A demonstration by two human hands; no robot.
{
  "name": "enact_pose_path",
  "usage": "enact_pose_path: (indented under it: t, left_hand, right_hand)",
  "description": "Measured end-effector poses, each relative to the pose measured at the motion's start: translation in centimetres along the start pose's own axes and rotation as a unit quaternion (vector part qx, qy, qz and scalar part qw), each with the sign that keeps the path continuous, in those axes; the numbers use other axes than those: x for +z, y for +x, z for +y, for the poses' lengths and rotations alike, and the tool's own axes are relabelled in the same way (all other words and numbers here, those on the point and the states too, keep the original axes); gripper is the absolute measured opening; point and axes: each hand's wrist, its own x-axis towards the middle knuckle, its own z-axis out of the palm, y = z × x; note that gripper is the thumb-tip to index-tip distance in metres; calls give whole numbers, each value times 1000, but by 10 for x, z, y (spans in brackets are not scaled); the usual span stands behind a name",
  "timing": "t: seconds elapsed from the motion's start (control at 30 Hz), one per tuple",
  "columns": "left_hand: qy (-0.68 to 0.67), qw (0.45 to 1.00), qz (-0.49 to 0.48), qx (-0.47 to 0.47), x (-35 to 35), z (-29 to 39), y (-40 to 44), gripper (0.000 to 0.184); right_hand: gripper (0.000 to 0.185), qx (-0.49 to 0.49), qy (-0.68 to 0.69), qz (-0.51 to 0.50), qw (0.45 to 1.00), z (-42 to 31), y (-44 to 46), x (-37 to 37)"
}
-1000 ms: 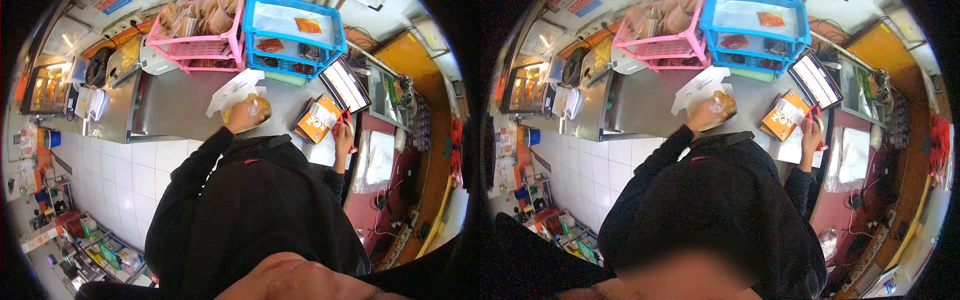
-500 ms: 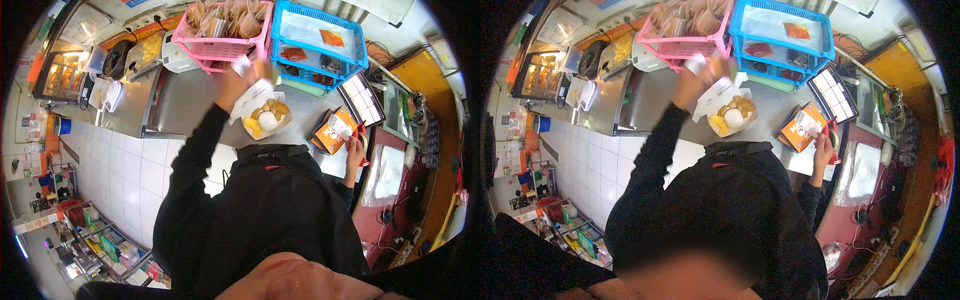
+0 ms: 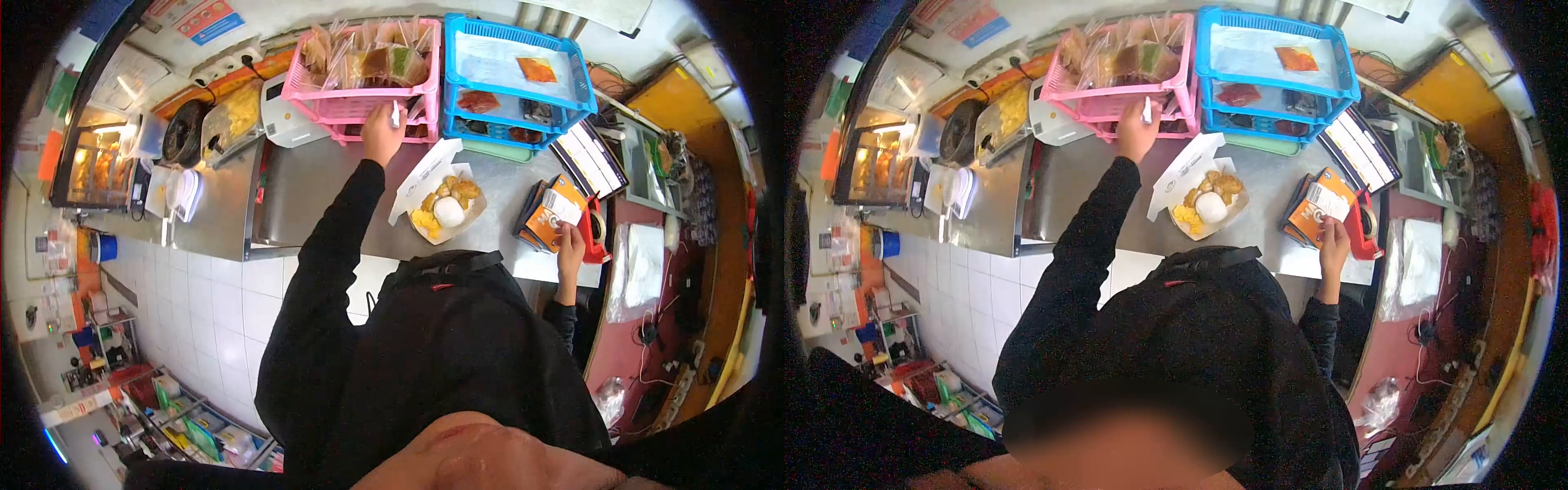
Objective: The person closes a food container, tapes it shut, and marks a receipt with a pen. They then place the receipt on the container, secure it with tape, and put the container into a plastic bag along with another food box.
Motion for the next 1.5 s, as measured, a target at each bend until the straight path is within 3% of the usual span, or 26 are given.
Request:
enact_pose_path:
  t: [0.07, 0.13, 0.2, 0.23, 0.3, 0.33, 0.4, 0.47, 0.53, 0.6, 0.67, 0.73, 0.8, 0.83, 0.87, 0.93, 1.0, 1.07, 1.13, 1.23, 1.3, 1.33, 1.37, 1.5]
  left_hand:
    - [131, 988, -48, -62, 22, -20, 2, 21]
    - [159, 965, -153, -142, 38, -30, 14, 31]
    - [187, 951, -179, -171, 53, -40, 24, 25]
    - [182, 951, -180, -172, 60, -46, 23, 25]
    - [179, 960, -92, -196, 70, -58, 20, 23]
    - [96, 963, -67, -242, 62, -49, 18, 24]
    - [-54, 974, 81, -203, 53, -43, -3, 21]
    - [-215, 940, 207, -163, 30, -7, -25, 15]
    - [-286, 901, 178, -273, 0, 55, -49, 13]
    - [-305, 896, 81, -311, -9, 82, -80, 13]
    - [-355, 830, 21, -428, 1, 78, -112, 17]
    - [-97, 958, -36, -268, 9, 71, -126, 20]
    - [-77, 969, -40, -233, -1, 77, -122, 27]
    - [-235, 900, -81, -359, -18, 98, -102, 34]
    - [-384, 789, -116, -466, -36, 121, -81, 42]
    - [-696, 546, -137, -446, -66, 163, -48, 71]
    - [-797, 440, -196, -365, -90, 213, -21, 77]
    - [-812, 420, -212, -344, -99, 249, -7, 77]
    - [-827, 399, -233, -320, -96, 267, -3, 77]
    - [-792, 474, -257, -288, -86, 286, -1, 77]
    - [-791, 476, -258, -285, -79, 294, -1, 77]
    - [-790, 479, -259, -281, -77, 297, -1, 76]
    - [-802, 455, -256, -290, -76, 304, 0, 75]
    - [-820, 418, -274, -277, -66, 311, 1, 74]
  right_hand:
    - [29, -3, 2, -25, 1000, 6, -6, -5]
    - [29, -3, -16, -15, 1000, 2, -12, -8]
    - [29, 2, -18, -6, 1000, -8, -17, -14]
    - [30, 6, -16, -11, 1000, -7, -17, -18]
    - [30, 0, -23, 10, 1000, -7, -20, -24]
    - [31, -5, -25, 27, 999, -6, -21, -28]
    - [31, -2, -20, 36, 999, 8, -23, -36]
    - [31, 22, -5, 50, 998, 16, -33, -39]
    - [30, 27, -12, 38, 999, 27, -38, -41]
    - [30, 64, 5, 13, 998, 34, -41, -39]
    - [30, 71, 14, -8, 997, 35, -36, -35]
    - [29, 43, -14, -34, 998, 37, -26, -29]
    - [29, 20, 10, -61, 998, 34, -10, -24]
    - [29, 4, 0, -68, 998, 30, -4, -22]
    - [29, -14, -11, -76, 997, 24, 3, -19]
    - [30, -17, 4, -94, 995, 2, 10, -11]
    - [29, -26, 0, -109, 994, -15, 15, -3]
    - [29, -36, -7, -118, 992, -28, 19, 5]
    - [28, -14, 87, -147, 985, -59, 14, 14]
    - [30, -94, 117, -242, 959, -128, -10, 14]
    - [31, -133, 121, -282, 942, -170, -31, 9]
    - [30, -200, 133, -311, 920, -188, -43, 8]
    - [29, -266, 144, -337, 892, -202, -52, 6]
    - [21, -294, 68, -344, 889, -231, -75, 0]
